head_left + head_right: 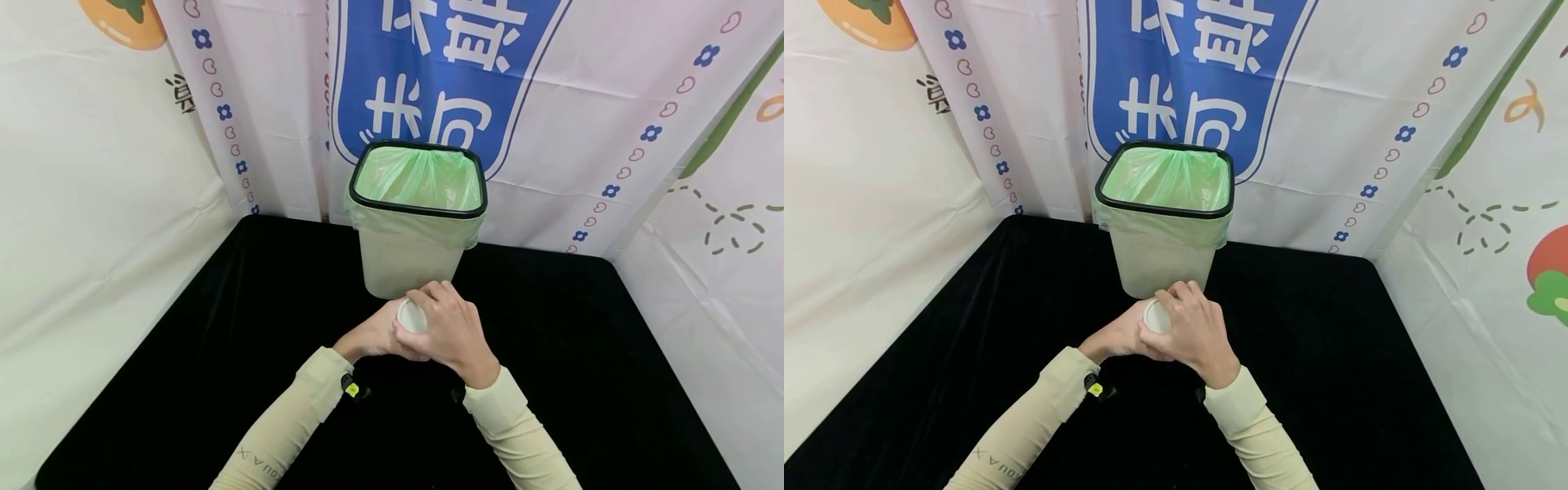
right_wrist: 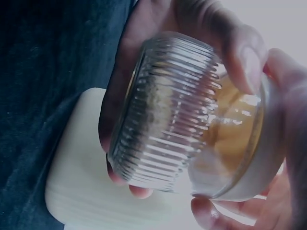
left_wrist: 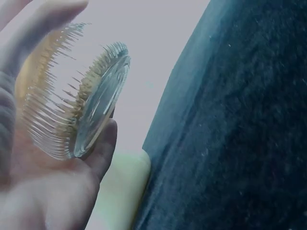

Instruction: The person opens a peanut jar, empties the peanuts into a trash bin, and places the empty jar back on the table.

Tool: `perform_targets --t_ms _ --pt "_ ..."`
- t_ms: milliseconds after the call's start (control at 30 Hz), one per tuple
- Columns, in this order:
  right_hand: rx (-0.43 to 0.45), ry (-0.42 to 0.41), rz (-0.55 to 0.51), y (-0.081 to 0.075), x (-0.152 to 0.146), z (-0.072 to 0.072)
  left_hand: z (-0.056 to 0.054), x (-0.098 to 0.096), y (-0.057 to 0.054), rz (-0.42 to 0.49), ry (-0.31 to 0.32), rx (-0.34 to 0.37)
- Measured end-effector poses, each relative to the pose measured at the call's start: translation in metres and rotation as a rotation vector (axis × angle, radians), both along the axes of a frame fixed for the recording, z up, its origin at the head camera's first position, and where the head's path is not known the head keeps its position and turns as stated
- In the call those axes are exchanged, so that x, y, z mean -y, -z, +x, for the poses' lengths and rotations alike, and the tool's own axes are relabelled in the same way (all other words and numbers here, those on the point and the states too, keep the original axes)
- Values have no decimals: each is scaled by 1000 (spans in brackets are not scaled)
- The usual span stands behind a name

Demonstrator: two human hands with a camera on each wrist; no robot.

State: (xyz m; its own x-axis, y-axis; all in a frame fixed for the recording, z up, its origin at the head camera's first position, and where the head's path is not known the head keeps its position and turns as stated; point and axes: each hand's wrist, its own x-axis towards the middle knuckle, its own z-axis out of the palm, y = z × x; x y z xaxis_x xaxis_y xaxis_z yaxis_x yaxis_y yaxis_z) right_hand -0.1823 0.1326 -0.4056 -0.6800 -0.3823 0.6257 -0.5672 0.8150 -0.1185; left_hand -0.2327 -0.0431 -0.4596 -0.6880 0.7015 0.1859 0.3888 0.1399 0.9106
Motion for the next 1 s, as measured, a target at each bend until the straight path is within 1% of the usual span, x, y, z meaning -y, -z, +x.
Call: perform_targets --t_ms 300,467,567,833,1000 --pt "13 -1 8 -4 -1 4 3 0 -4 24 9 2" --pt "9 -7 18 -6 0 7 5 1 -5 45 51 37" --pt "3 -9 22 -7 0 8 5 1 -5 58 75 46" --pt "10 -15 42 -10 -1 10 5 1 -6 45 72 60" --pt "6 -31 52 -11 -1 11 6 1 -6 55 85 63"
